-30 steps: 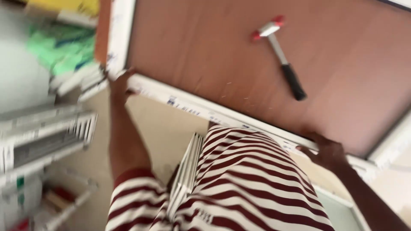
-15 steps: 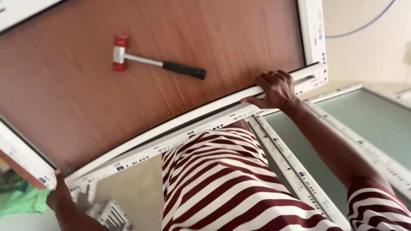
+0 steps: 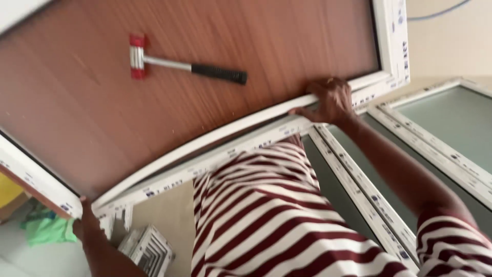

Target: The person fits white plastic strips into the frame of a window panel by hand and hammers them into place with a mallet, then flips the panel over to repeat the process on the other side.

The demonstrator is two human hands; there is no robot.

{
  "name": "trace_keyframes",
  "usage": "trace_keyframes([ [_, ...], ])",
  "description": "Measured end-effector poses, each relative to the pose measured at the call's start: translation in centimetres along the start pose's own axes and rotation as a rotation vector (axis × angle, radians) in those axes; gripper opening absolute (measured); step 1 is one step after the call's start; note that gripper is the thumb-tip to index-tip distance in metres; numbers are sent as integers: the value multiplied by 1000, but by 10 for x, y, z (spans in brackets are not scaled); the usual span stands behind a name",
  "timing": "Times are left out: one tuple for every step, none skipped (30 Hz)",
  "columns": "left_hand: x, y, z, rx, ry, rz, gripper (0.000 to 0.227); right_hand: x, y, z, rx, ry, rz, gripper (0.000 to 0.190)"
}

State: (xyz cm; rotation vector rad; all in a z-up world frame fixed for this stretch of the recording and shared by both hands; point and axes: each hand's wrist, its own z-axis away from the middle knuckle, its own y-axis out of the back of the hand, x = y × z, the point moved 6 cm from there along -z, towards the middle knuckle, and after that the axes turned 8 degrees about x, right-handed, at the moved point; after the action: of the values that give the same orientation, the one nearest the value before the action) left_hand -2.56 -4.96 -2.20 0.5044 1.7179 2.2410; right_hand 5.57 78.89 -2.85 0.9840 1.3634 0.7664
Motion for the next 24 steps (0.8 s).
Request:
trace_keyframes([
  [-3, -5, 6, -11, 17, 4, 112, 2, 2, -2, -19, 18, -19, 71],
  [-5, -10, 12, -22, 34, 8, 112, 4, 5, -4, -37, 36, -39, 70],
  [-12, -30, -8, -17, 44, 28, 112, 4, 8, -13, -30, 56, -38, 70],
  [-9, -38, -29, 167, -125, 99, 110, 4, 9, -21, -49, 56, -73, 67],
  [-12, -39, -46, 352, -293, 156, 108, 1, 10, -23, -79, 50, -114, 65],
  [6, -43, -19, 361, -280, 159, 108, -9, 7, -31, -82, 65, -119, 65],
  [43, -49, 19, 397, -611, 178, 90, -15, 7, -42, -44, 44, -120, 63],
  [78, -57, 62, 423, -943, 188, 75, -21, 7, -52, -6, 23, -123, 63],
  [98, -58, 118, 426, -931, 191, 75, -29, -20, -66, -9, 35, -121, 63],
  [124, -57, 184, 337, -1022, 164, 77, -40, -33, -79, 190, 107, -200, 66],
  [145, -47, 254, 241, -1116, 131, 80, -50, -47, -84, 386, 173, -281, 74],
  [160, -51, 306, 143, -1209, 99, 82, -76, -44, -98, 380, 176, -282, 74],
  [175, -54, 360, 47, -1303, 74, 85, -96, -52, -118, 204, 77, -345, 74],
  [185, -53, 416, -50, -1397, 48, 88, -116, -60, -135, 25, -20, -407, 76],
  [189, -60, 436, -146, -1492, 21, 90, -124, -68, -142, 30, -15, -406, 76],
  [191, -68, 461, -243, -1586, -7, 93, -135, -75, -149, 32, 54, -353, 68],
  [187, -77, 492, -348, -1679, -41, 96, -145, -82, -153, 31, 117, -301, 60],
  [183, -86, 495, -349, -1681, -41, 96, -146, -75, -161, 32, 115, -301, 60],
  [178, -89, 499, -203, -1697, -23, 99, -148, -71, -165, -30, 137, -258, 53],
  [172, -92, 502, -58, -1706, -4, 103, -150, -68, -169, -92, 159, -214, 45],
  [172, -92, 500, -59, -1702, -8, 103, -145, -63, -167, -97, 160, -217, 45],
  [172, -91, 498, -22, -1719, -56, 102, -140, -61, -164, -166, 115, -271, 39],
  [177, -92, 496, 24, -1735, -94, 101, -132, -58, -167, -229, 77, -318, 33],
  [178, -93, 495, 31, -1731, -88, 101, -117, -47, -163, -228, 85, -314, 33],
])
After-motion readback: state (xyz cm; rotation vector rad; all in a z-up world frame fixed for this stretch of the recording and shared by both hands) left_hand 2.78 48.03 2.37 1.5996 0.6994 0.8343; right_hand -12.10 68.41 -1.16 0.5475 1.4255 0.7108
